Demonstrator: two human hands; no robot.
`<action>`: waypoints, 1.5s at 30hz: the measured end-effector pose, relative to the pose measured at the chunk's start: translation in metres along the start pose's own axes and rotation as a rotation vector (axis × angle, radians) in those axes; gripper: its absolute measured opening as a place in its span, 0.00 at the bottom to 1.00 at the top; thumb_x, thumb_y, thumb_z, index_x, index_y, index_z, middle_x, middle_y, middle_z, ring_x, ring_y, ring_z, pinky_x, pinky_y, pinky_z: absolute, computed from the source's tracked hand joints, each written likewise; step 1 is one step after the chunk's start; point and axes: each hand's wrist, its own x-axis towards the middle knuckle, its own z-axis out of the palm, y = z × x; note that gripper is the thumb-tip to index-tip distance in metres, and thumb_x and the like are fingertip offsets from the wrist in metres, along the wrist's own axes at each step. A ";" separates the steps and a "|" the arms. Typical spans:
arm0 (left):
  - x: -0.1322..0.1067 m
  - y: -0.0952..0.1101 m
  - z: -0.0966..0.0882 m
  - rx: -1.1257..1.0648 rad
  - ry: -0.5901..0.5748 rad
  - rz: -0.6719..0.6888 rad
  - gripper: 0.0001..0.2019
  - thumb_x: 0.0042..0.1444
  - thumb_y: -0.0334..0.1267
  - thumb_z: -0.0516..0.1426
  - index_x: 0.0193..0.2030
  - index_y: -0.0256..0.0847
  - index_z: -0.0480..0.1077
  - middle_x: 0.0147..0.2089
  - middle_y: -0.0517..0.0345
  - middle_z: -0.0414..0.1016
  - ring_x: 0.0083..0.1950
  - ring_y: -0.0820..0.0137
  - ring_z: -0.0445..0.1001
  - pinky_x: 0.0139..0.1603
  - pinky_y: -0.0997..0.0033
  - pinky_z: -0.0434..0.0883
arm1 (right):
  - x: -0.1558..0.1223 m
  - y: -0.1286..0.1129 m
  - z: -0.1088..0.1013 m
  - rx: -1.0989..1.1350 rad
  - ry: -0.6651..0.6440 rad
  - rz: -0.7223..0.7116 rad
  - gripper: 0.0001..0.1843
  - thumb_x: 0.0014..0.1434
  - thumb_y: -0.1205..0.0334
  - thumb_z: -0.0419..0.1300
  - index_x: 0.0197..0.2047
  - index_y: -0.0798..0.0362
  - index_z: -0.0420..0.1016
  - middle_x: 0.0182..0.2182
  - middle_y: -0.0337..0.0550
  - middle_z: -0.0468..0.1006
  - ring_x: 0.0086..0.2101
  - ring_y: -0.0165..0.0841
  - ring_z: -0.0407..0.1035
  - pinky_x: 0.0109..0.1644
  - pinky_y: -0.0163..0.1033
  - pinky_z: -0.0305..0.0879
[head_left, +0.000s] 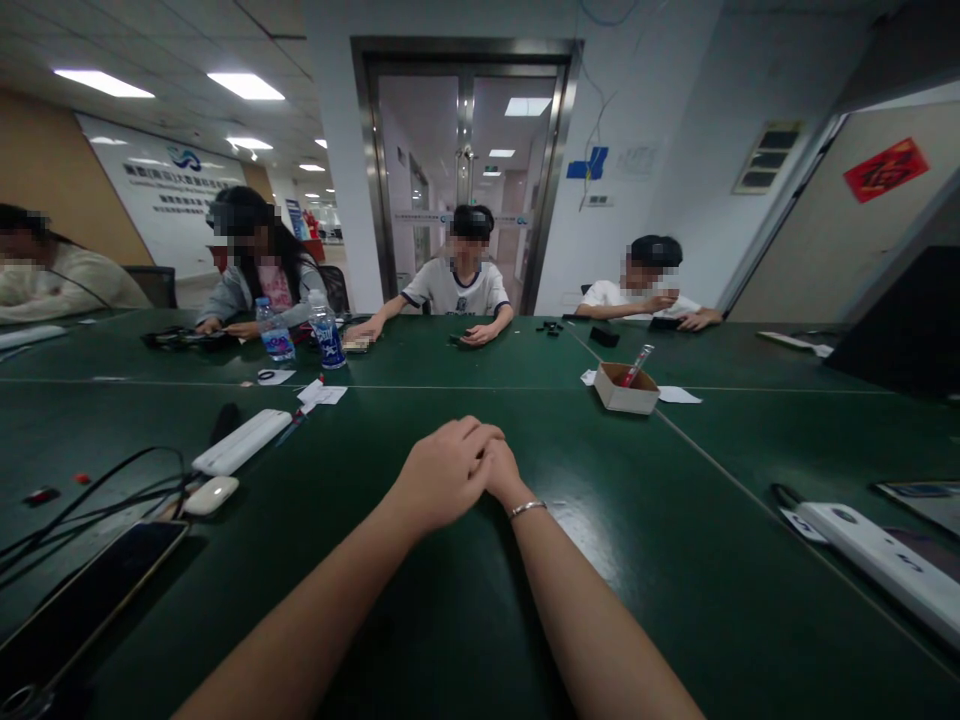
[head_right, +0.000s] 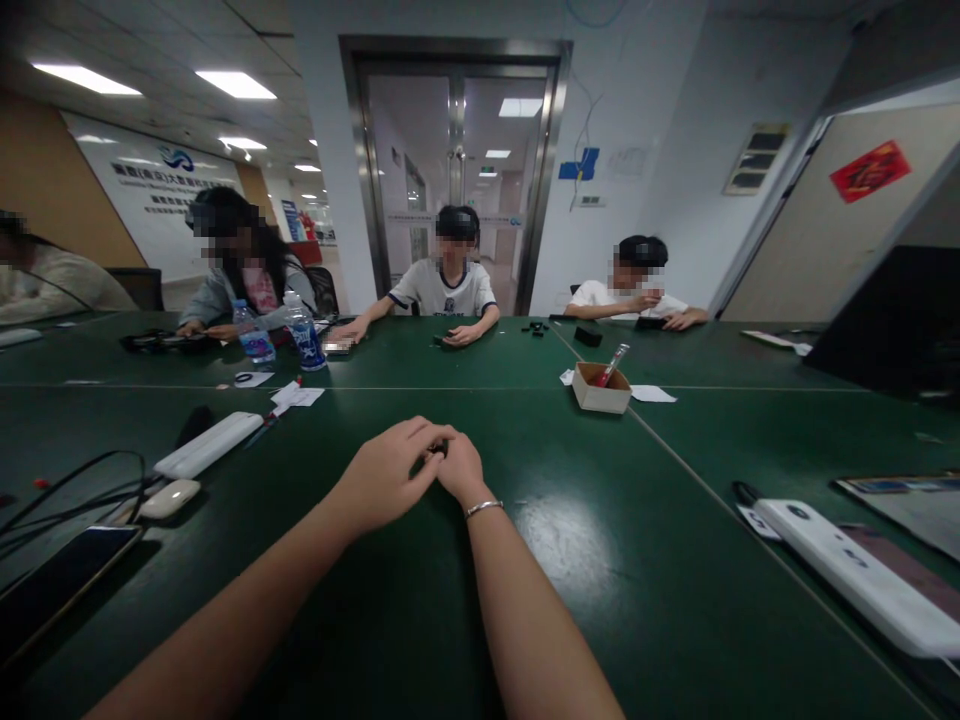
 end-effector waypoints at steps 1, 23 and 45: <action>0.013 -0.013 0.014 0.013 0.017 -0.065 0.17 0.58 0.34 0.52 0.53 0.47 0.70 0.49 0.51 0.72 0.49 0.60 0.71 0.51 0.60 0.70 | 0.000 0.000 0.000 -0.011 0.018 -0.002 0.06 0.53 0.66 0.59 0.36 0.50 0.70 0.34 0.42 0.75 0.36 0.37 0.68 0.37 0.37 0.60; 0.009 -0.122 0.123 -0.686 0.323 -0.449 0.11 0.60 0.36 0.53 0.49 0.42 0.70 0.49 0.51 0.75 0.51 0.64 0.74 0.53 0.62 0.71 | 0.017 0.026 0.006 0.506 0.083 0.067 0.18 0.47 0.66 0.63 0.43 0.51 0.72 0.37 0.41 0.74 0.30 0.30 0.70 0.37 0.37 0.69; 0.008 -0.126 0.122 -0.699 0.322 -0.554 0.13 0.57 0.46 0.56 0.42 0.40 0.73 0.41 0.52 0.76 0.40 0.66 0.75 0.41 0.68 0.73 | 0.018 0.027 -0.007 0.790 -0.012 0.118 0.20 0.42 0.60 0.69 0.41 0.53 0.77 0.36 0.43 0.77 0.30 0.32 0.73 0.38 0.40 0.70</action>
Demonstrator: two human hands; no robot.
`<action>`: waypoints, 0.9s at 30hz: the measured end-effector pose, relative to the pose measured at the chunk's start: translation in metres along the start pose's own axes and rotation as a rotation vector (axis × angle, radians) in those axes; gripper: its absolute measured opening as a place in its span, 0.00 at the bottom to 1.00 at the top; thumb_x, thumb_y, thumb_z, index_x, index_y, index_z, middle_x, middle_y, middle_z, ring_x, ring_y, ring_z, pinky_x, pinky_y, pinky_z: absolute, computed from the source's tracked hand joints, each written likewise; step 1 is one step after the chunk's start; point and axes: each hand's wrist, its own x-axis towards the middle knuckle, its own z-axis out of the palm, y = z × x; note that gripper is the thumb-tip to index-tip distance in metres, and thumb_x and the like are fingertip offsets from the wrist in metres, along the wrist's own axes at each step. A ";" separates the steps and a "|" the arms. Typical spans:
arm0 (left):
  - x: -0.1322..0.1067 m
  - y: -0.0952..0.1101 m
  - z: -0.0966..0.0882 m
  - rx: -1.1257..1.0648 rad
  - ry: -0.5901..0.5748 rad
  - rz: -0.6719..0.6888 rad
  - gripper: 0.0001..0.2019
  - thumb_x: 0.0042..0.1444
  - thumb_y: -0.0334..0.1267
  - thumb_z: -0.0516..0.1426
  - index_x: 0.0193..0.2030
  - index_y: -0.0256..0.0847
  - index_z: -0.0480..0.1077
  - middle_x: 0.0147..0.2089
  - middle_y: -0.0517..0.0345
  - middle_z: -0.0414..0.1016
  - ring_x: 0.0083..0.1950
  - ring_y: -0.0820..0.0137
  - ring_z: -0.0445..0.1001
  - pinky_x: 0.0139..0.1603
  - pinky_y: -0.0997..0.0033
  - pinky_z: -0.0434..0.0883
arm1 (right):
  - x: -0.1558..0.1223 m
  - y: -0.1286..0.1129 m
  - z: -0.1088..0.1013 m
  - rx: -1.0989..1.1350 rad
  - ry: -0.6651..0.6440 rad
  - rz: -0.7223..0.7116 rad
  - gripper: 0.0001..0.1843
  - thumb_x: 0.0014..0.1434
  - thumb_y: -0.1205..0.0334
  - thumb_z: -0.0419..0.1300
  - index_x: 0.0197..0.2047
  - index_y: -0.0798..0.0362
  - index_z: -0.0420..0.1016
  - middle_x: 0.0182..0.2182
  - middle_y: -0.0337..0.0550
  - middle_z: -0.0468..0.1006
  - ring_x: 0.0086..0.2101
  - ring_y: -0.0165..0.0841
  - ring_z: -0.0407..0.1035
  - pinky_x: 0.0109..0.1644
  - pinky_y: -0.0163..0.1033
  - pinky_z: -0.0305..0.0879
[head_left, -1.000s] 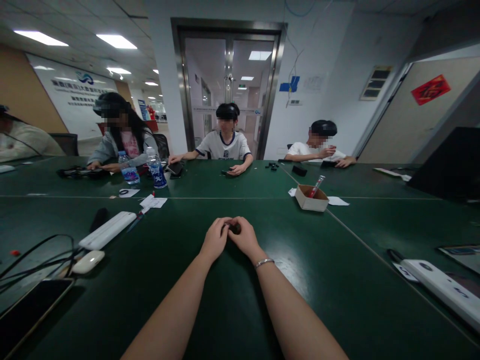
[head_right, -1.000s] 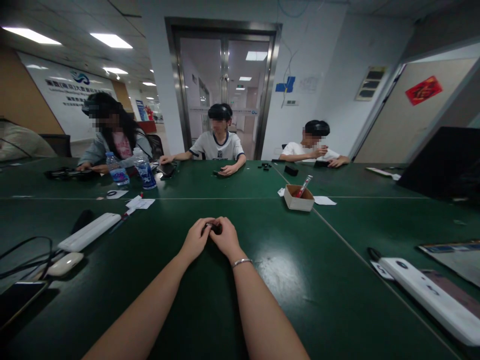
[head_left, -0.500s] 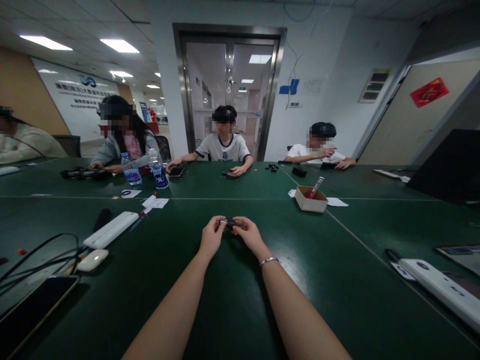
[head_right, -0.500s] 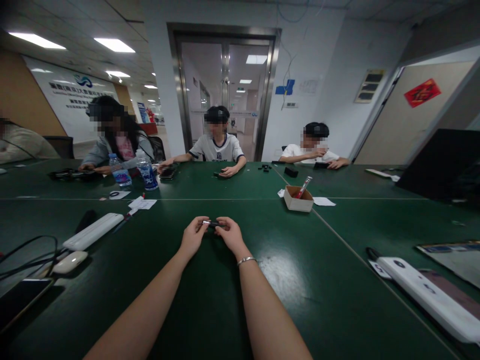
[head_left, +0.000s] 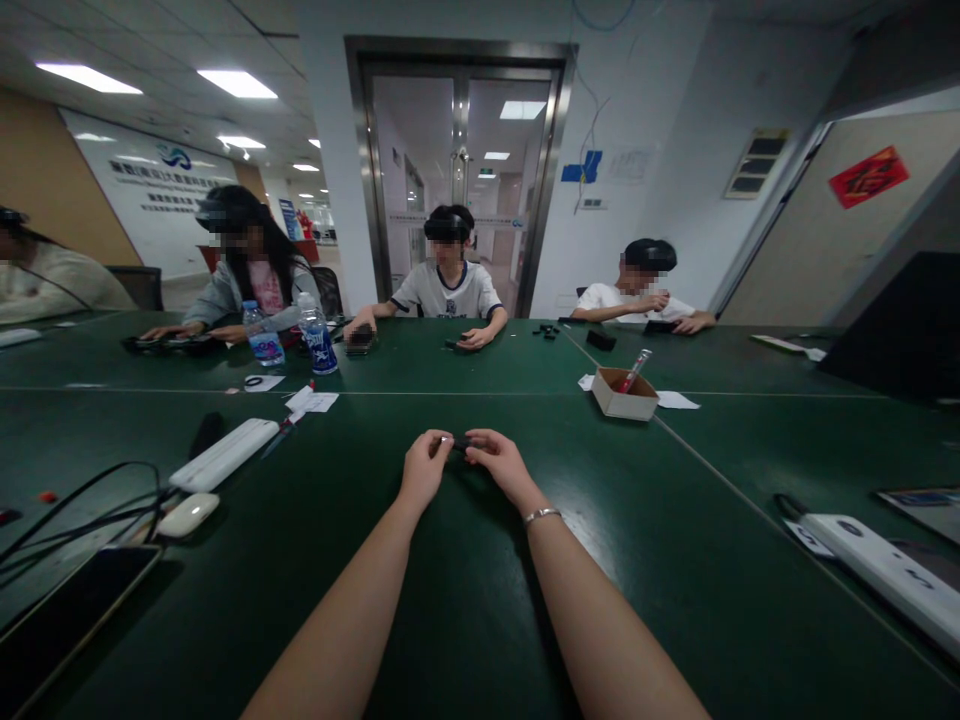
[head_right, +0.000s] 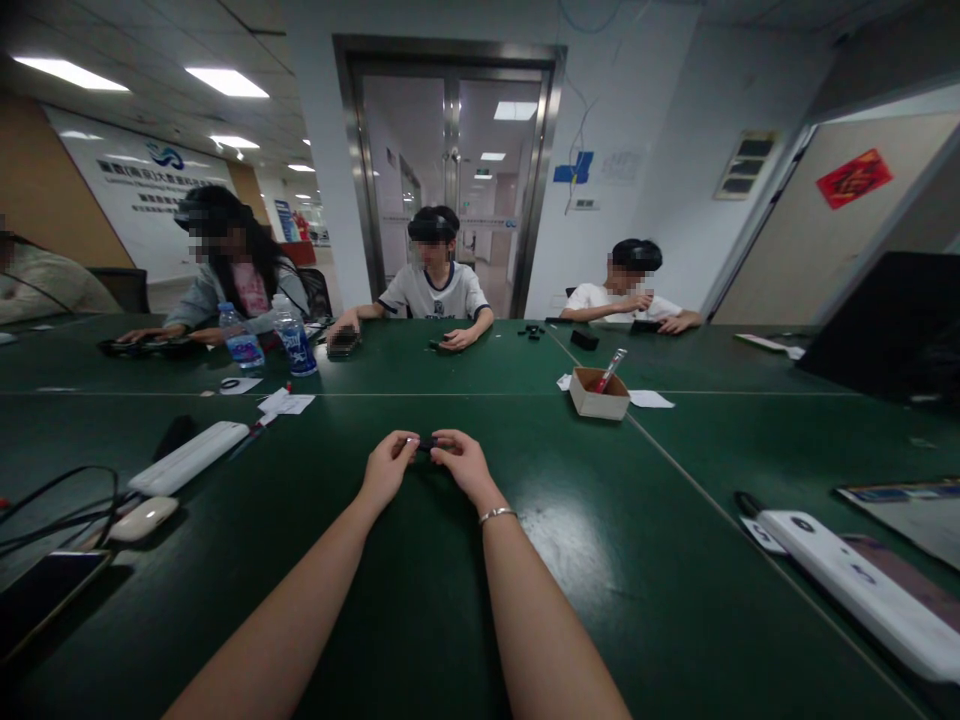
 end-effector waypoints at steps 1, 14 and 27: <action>0.000 0.000 0.000 0.010 -0.002 -0.012 0.13 0.57 0.46 0.55 0.42 0.40 0.73 0.40 0.53 0.76 0.39 0.67 0.75 0.39 0.68 0.72 | 0.000 0.000 0.000 0.000 -0.008 -0.001 0.20 0.42 0.60 0.69 0.41 0.53 0.77 0.36 0.43 0.77 0.31 0.32 0.73 0.38 0.40 0.70; -0.004 0.015 -0.001 0.007 -0.028 -0.071 0.14 0.58 0.46 0.53 0.40 0.39 0.73 0.34 0.55 0.74 0.35 0.67 0.73 0.36 0.69 0.71 | 0.000 0.000 -0.001 0.069 0.011 0.007 0.21 0.44 0.57 0.69 0.43 0.54 0.77 0.34 0.43 0.77 0.31 0.33 0.72 0.39 0.40 0.70; 0.001 0.000 0.001 -0.018 -0.031 -0.023 0.12 0.58 0.44 0.55 0.44 0.40 0.70 0.36 0.56 0.73 0.34 0.70 0.72 0.36 0.70 0.70 | 0.002 0.002 0.000 0.103 0.020 0.012 0.21 0.42 0.59 0.71 0.42 0.55 0.78 0.31 0.43 0.79 0.31 0.34 0.72 0.40 0.41 0.68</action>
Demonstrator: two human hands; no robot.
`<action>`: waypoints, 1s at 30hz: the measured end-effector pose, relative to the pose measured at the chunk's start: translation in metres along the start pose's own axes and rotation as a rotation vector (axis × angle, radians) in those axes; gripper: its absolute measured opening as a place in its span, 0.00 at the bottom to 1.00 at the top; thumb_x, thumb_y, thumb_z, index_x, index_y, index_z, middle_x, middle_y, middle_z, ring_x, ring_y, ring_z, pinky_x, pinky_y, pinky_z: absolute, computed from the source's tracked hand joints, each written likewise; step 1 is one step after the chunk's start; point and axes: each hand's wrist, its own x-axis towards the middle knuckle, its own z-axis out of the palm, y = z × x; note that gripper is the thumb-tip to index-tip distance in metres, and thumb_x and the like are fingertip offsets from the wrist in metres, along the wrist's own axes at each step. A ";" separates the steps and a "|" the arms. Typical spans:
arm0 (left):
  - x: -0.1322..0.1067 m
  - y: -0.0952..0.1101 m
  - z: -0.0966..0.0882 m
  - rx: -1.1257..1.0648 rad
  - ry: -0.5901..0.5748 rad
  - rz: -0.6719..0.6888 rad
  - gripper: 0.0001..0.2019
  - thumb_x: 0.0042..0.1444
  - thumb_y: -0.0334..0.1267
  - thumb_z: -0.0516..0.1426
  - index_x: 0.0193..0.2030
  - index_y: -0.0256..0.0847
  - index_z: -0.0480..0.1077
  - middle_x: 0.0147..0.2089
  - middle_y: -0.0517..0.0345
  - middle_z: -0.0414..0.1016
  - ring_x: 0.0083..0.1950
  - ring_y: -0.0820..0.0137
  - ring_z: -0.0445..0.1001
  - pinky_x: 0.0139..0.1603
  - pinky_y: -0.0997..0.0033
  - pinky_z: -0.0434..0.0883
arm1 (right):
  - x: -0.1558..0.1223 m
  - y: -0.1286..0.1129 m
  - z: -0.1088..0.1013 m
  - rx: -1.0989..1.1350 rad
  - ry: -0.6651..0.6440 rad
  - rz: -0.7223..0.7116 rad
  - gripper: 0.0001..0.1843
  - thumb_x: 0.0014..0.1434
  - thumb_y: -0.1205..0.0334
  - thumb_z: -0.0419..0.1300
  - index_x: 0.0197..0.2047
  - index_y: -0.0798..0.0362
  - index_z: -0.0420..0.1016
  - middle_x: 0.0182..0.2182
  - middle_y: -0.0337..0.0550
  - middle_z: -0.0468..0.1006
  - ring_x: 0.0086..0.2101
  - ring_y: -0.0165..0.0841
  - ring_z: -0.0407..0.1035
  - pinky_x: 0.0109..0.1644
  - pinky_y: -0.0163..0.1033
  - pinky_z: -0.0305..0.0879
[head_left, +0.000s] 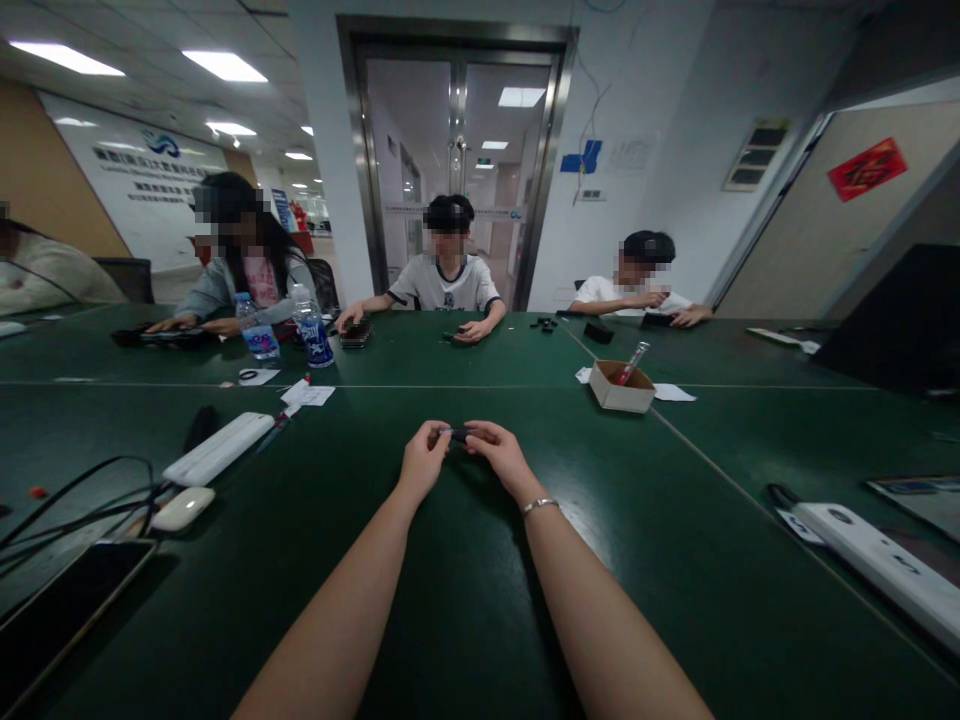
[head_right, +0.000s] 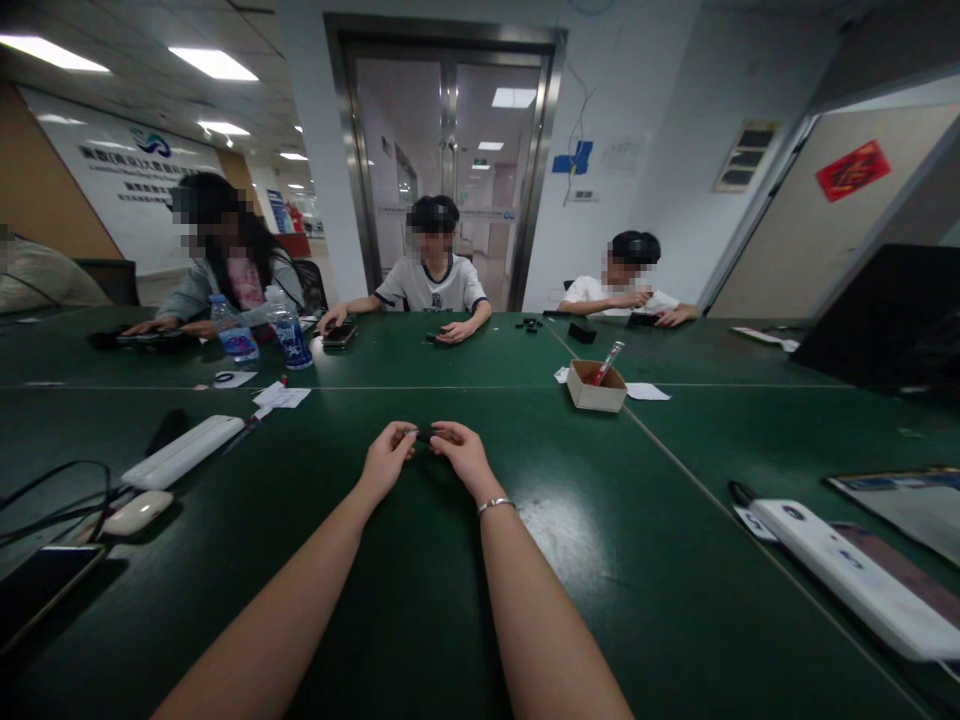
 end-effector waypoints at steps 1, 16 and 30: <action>0.000 -0.001 0.000 0.001 -0.005 -0.001 0.12 0.58 0.44 0.55 0.44 0.40 0.70 0.36 0.56 0.73 0.34 0.69 0.72 0.36 0.70 0.70 | 0.000 0.000 0.000 0.002 -0.002 -0.001 0.21 0.42 0.59 0.70 0.42 0.54 0.78 0.31 0.43 0.79 0.31 0.34 0.72 0.40 0.40 0.68; -0.003 0.007 -0.002 0.069 -0.047 -0.079 0.14 0.59 0.47 0.53 0.44 0.40 0.71 0.37 0.54 0.73 0.37 0.67 0.72 0.38 0.68 0.70 | -0.001 0.000 -0.002 -0.034 -0.008 -0.012 0.20 0.43 0.60 0.69 0.42 0.54 0.78 0.34 0.44 0.78 0.32 0.35 0.72 0.40 0.41 0.68; 0.000 0.001 0.001 0.017 -0.017 -0.049 0.13 0.56 0.46 0.54 0.40 0.39 0.71 0.31 0.57 0.72 0.33 0.68 0.72 0.34 0.70 0.68 | 0.000 0.001 -0.003 -0.052 -0.030 -0.020 0.20 0.44 0.60 0.69 0.43 0.53 0.78 0.34 0.45 0.78 0.33 0.34 0.72 0.40 0.40 0.68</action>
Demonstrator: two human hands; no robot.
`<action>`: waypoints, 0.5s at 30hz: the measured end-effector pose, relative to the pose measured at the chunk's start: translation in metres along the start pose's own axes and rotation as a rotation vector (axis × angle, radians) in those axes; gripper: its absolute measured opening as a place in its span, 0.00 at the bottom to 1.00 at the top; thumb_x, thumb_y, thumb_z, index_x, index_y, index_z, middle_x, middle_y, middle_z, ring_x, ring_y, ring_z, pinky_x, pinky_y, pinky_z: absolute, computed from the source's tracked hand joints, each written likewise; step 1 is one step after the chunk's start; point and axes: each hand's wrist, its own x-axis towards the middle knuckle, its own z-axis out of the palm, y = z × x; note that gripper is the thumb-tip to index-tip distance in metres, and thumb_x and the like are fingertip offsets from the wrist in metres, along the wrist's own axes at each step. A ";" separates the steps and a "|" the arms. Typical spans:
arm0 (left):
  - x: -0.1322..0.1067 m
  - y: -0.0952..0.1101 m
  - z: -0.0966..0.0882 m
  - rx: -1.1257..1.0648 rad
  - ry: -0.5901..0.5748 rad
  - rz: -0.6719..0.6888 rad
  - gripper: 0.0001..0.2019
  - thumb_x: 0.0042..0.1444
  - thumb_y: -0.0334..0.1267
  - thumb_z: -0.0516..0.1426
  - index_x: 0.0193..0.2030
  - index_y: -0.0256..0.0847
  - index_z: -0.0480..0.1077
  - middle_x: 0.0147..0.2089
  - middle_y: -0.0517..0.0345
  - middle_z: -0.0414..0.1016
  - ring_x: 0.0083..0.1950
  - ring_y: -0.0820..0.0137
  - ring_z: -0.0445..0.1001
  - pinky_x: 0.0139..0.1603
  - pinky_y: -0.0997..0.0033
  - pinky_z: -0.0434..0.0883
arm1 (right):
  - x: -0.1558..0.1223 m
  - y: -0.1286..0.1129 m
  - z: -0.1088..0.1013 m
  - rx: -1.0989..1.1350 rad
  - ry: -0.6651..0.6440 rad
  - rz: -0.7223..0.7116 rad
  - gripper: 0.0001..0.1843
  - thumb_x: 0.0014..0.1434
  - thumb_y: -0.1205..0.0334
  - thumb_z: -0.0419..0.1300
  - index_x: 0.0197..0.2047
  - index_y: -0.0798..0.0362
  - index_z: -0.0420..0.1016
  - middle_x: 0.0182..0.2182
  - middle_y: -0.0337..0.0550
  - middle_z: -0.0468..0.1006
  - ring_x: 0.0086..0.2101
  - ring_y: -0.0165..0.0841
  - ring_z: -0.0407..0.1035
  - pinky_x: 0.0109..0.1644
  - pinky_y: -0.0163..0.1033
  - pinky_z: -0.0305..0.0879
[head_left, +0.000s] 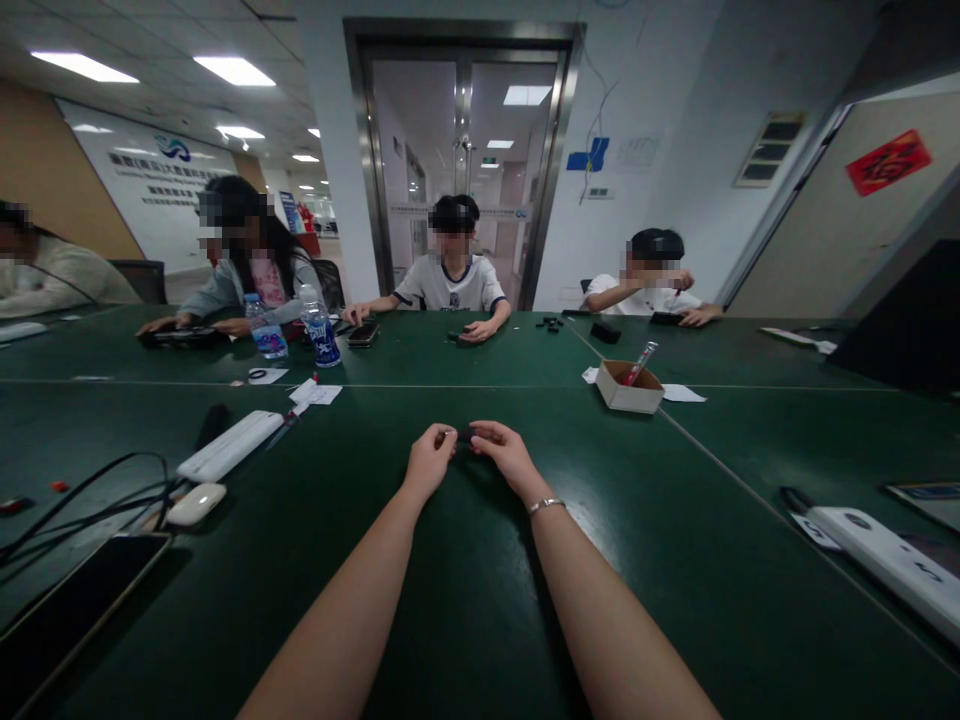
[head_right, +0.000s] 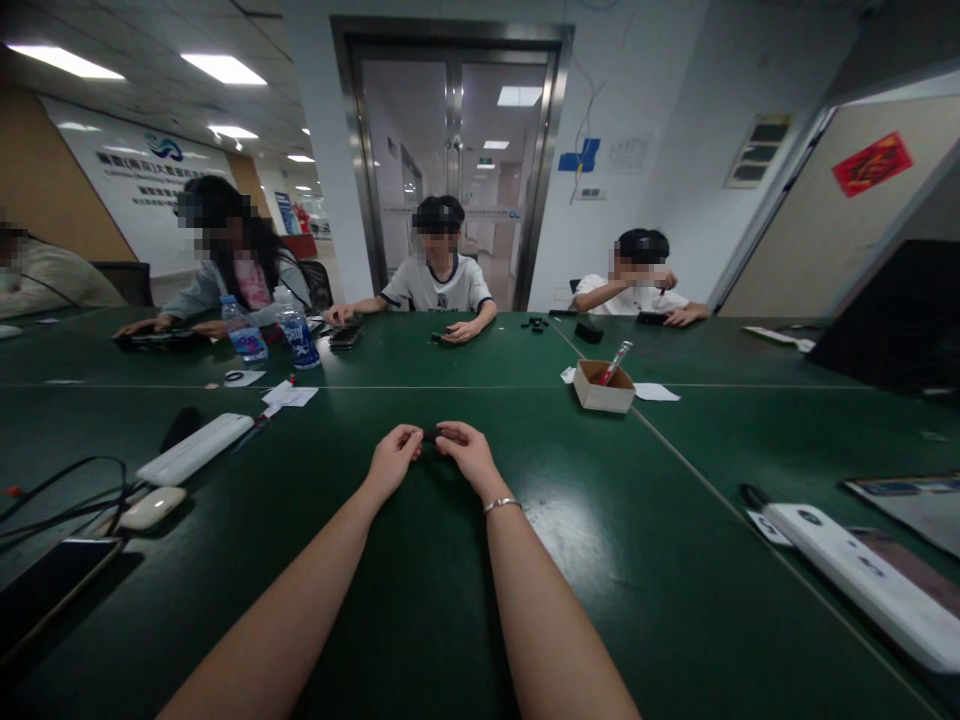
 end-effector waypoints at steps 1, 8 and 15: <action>0.000 0.001 0.000 0.005 -0.003 -0.003 0.13 0.56 0.47 0.54 0.40 0.39 0.71 0.32 0.56 0.73 0.33 0.68 0.72 0.35 0.70 0.68 | 0.000 0.000 0.000 0.000 0.000 -0.002 0.20 0.44 0.60 0.69 0.43 0.53 0.78 0.34 0.45 0.78 0.33 0.34 0.72 0.40 0.40 0.68; -0.003 0.006 -0.002 0.026 -0.007 -0.015 0.14 0.57 0.47 0.53 0.41 0.38 0.71 0.32 0.56 0.73 0.33 0.68 0.71 0.34 0.69 0.68 | 0.000 0.000 0.000 0.006 0.006 -0.003 0.20 0.44 0.59 0.69 0.42 0.53 0.78 0.34 0.44 0.78 0.32 0.34 0.72 0.40 0.40 0.68; -0.005 0.012 -0.002 0.048 -0.018 -0.050 0.14 0.58 0.45 0.53 0.42 0.38 0.71 0.33 0.54 0.73 0.35 0.68 0.72 0.36 0.69 0.69 | 0.000 -0.001 0.000 0.003 0.012 0.000 0.21 0.43 0.59 0.69 0.42 0.54 0.78 0.34 0.45 0.78 0.32 0.34 0.72 0.40 0.41 0.68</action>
